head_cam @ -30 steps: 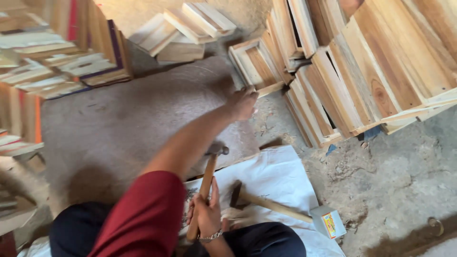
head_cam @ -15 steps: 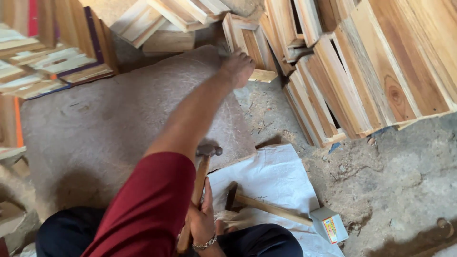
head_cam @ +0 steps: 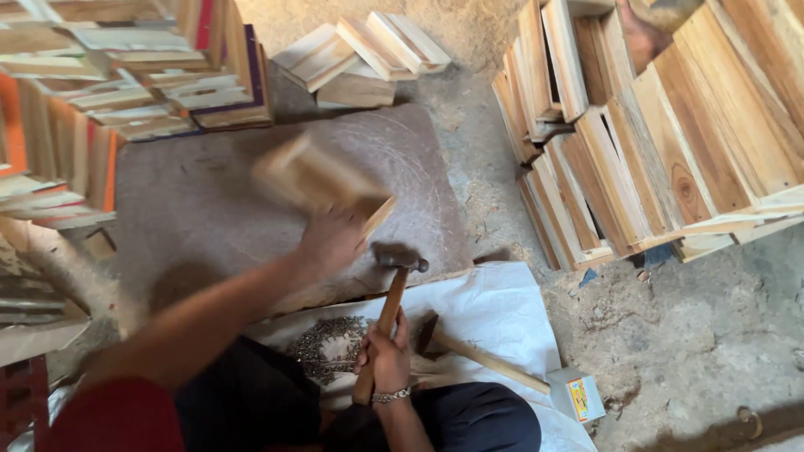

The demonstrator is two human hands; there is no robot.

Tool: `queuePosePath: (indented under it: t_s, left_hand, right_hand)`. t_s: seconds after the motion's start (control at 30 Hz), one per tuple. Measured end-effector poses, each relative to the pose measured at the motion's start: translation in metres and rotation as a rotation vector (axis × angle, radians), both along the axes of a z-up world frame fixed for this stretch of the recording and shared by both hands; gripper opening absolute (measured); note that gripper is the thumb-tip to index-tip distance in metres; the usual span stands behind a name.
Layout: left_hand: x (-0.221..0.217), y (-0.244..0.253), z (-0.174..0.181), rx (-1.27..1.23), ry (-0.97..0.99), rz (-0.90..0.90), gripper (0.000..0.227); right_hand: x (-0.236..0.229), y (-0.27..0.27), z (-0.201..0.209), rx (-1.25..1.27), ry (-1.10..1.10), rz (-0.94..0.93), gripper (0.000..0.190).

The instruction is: The person sits on the floor and uses a hammer to attach nails to colorful plastic templates placed against wooden pieces. They repeatedly pick up nails, position the templates, and hammer the nails to secure the wood pieces together.

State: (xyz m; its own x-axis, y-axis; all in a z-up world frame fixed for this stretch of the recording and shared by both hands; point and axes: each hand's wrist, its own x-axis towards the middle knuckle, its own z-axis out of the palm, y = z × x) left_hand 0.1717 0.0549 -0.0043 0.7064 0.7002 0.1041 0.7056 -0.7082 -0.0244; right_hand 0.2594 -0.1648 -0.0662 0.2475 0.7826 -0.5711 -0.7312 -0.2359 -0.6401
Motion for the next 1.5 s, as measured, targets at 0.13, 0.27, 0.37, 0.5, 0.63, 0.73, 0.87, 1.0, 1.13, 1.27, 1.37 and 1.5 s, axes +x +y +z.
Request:
queuePosePath:
  t_s: [0.13, 0.27, 0.37, 0.5, 0.63, 0.73, 0.87, 1.0, 1.13, 1.27, 1.37, 1.5]
  left_hand:
    - [-0.048, -0.042, -0.034, -0.447, -0.265, 0.186, 0.036]
    - [-0.074, 0.004, -0.046, -0.223, -0.345, 0.225, 0.025]
    - [-0.108, 0.069, -0.046, 0.194, -0.218, 0.263, 0.046]
    - [-0.135, 0.100, -0.064, -0.414, 0.037, 0.355, 0.039]
    - [-0.146, 0.083, -0.066, -0.101, -0.070, 0.166, 0.034]
    - [-0.152, 0.067, -0.043, -0.128, -0.048, 0.192, 0.028]
    - [-0.158, 0.036, 0.003, -0.097, 0.026, 0.153, 0.027]
    - [-0.158, -0.011, 0.034, 0.024, -0.200, 0.104, 0.055]
    - [-0.151, -0.025, 0.043, 0.103, -0.135, 0.228, 0.043]
    - [-0.155, -0.022, 0.020, 0.196, -0.126, 0.203, 0.029]
    - [-0.155, -0.018, 0.014, 0.198, -0.122, 0.211, 0.021]
    - [-0.152, -0.019, 0.019, 0.234, -0.088, 0.214, 0.018]
  right_hand:
    - [0.001, 0.000, -0.006, -0.001, 0.021, 0.009, 0.076]
    - [0.005, 0.002, -0.020, 0.012, -0.020, 0.066, 0.060]
    - [0.010, 0.000, -0.033, 0.017, -0.002, 0.097, 0.039]
    - [0.014, 0.004, -0.040, -0.023, 0.015, 0.120, 0.027]
    - [0.010, 0.010, -0.030, -0.023, 0.032, 0.124, 0.025]
    - [0.008, 0.005, -0.022, -0.036, 0.015, 0.097, 0.033]
    - [0.009, 0.004, -0.022, -0.006, -0.112, 0.086, 0.068]
    - [-0.003, 0.000, -0.017, -0.053, -0.289, 0.092, 0.086]
    - [-0.009, -0.010, 0.020, -0.062, -0.655, 0.312, 0.083]
    - [-0.004, -0.030, 0.075, 0.034, -1.088, 0.289, 0.078]
    - [0.002, -0.026, 0.117, 0.298, -1.284, 0.073, 0.075]
    - [-0.025, -0.004, 0.134, 0.538, -1.754, -0.022, 0.066]
